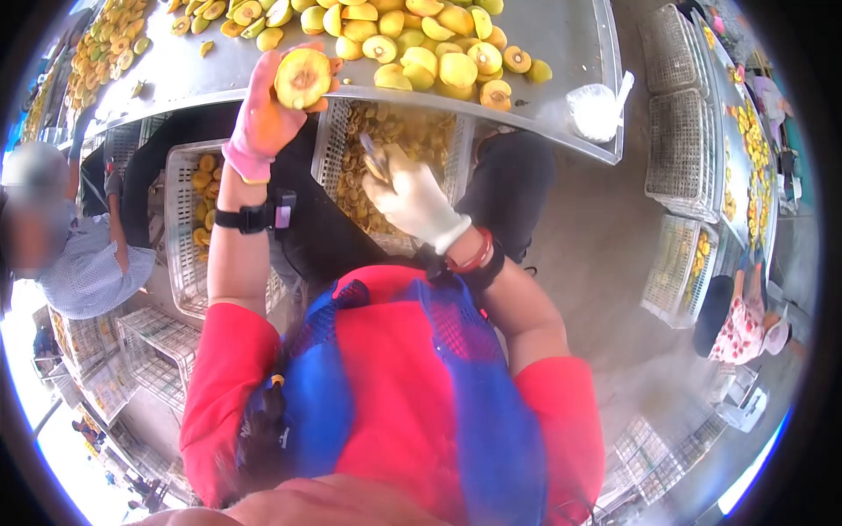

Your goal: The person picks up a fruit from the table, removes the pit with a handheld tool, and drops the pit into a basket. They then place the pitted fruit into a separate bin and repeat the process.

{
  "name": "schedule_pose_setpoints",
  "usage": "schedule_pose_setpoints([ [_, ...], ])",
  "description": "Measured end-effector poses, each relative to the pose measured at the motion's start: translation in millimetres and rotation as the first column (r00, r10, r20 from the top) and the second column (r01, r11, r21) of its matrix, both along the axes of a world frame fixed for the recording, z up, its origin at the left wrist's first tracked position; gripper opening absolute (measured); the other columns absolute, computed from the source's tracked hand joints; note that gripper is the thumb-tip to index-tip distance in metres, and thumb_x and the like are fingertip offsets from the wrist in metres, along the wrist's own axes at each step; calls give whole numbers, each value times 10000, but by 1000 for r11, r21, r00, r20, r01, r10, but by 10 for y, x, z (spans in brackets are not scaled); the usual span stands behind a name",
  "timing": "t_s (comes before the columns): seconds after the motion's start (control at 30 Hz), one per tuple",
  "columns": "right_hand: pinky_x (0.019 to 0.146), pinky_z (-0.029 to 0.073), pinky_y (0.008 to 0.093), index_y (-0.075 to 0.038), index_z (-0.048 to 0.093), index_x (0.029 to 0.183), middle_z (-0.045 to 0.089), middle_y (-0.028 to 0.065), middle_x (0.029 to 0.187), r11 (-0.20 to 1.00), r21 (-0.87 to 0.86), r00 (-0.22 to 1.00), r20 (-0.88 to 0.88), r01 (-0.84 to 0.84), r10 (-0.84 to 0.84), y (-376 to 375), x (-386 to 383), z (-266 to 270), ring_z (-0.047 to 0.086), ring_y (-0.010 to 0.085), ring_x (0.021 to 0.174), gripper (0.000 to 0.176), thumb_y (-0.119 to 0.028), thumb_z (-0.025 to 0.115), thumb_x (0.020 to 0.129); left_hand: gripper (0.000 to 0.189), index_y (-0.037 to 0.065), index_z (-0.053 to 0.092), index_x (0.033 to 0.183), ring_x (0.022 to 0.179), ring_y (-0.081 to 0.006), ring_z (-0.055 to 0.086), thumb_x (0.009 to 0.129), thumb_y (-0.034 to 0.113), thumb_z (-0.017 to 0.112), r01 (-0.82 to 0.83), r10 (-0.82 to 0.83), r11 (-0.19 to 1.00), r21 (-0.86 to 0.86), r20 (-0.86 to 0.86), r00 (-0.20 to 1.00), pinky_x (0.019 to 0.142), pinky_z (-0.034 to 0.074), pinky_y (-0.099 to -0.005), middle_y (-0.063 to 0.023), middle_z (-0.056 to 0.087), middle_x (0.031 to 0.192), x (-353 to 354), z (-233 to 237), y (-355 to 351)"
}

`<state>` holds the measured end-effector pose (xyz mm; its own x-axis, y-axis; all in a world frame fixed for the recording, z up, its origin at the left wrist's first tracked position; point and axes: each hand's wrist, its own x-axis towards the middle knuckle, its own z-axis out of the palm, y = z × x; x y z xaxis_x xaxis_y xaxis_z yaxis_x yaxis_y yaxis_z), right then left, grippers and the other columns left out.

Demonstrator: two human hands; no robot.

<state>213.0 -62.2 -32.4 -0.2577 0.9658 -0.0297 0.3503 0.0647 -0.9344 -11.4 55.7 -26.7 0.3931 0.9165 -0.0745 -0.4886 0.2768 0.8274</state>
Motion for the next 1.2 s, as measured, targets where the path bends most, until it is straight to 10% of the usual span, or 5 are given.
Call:
schedule_pose_setpoints([
  [0.73,589,480,436,10,491,948,576,211,742,948,316,997,-78,49,-25,-119,-155,201,614,403,663,171,-65,628,878,499,-11,537,1236,880,-170,650,1017,438,513,-401,421,870,287,-11,907,814,530,-300,-148,687,1065,874,156,-950],
  [0.83,543,472,385,7,491,964,603,151,726,974,-156,948,-299,-163,110,-82,-46,359,636,315,623,155,-65,608,892,526,-17,539,1227,867,-173,653,1007,461,523,-410,434,858,311,-11,901,818,528,-298,-151,689,1054,871,123,-960],
  [0.93,502,448,310,-10,504,1022,596,57,722,958,-200,939,-317,-204,134,-67,-28,300,610,186,568,160,-66,595,903,553,-21,535,1226,882,-175,652,994,481,537,-434,463,834,340,-4,886,826,527,-301,-153,687,1062,903,135,-987],
  [1.03,470,411,248,-31,508,1080,534,-22,718,906,424,999,-28,-4,18,-100,-140,175,516,59,550,174,-56,565,916,584,-18,529,1234,899,-182,650,977,505,555,-444,488,796,412,-1,873,837,527,-307,-154,682,1081,930,89,-965],
  [1.2,435,368,255,-54,514,1089,493,-21,674,893,-337,873,-475,-299,114,-97,-12,456,455,73,495,155,-87,557,944,612,-12,527,1237,913,-195,651,963,535,559,-395,426,818,418,21,905,853,529,-319,-158,673,1105,895,74,-977],
])
